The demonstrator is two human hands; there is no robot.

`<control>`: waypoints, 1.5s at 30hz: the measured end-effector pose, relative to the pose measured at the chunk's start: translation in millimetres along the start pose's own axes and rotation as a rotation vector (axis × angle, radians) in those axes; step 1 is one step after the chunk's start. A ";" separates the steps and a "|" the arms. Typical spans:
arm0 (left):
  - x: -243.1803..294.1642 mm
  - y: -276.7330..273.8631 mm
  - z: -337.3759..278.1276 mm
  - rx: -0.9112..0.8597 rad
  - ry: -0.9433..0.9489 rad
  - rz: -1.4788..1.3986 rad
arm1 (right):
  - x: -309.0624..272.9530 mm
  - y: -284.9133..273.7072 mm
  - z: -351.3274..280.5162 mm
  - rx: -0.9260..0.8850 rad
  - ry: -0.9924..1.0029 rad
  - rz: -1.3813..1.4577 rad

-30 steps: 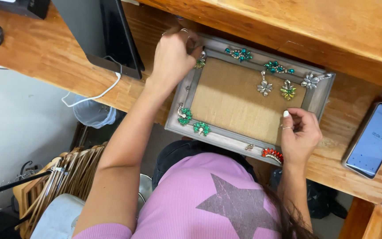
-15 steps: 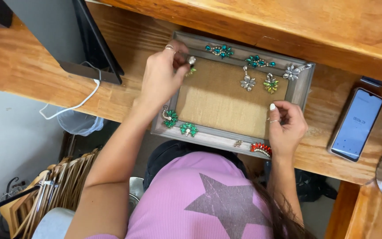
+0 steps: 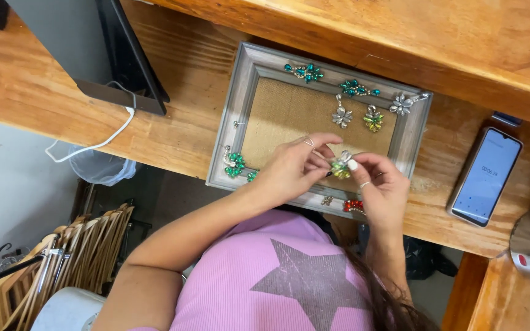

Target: Arranging various colorful earrings on a framed display board.

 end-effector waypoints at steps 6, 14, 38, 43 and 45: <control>27.2 -31.9 -11.2 0.069 0.119 0.098 | 51.7 -40.7 26.2 0.184 0.223 -0.072; -5.1 -86.9 -37.2 0.276 0.137 0.174 | 64.6 -36.6 30.6 0.194 0.230 -0.110; 56.0 -129.4 -60.3 0.570 0.738 0.553 | -30.8 -17.2 -33.2 -0.109 -0.224 -0.545; 56.7 -128.6 -63.6 0.589 0.744 0.534 | -26.0 15.0 -47.5 -0.404 -0.365 -0.677; 56.3 -127.9 -64.0 0.590 0.762 0.553 | -25.5 21.6 -46.1 -0.434 -0.394 -0.660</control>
Point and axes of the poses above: each hand's wrist, its own z-axis towards the middle knuckle, its own y-axis out of the palm, x = y × z, the point moved 10 cm from there along z, towards the middle knuckle, and after that the axes turned 14 degrees about x, right-handed, at the moved point
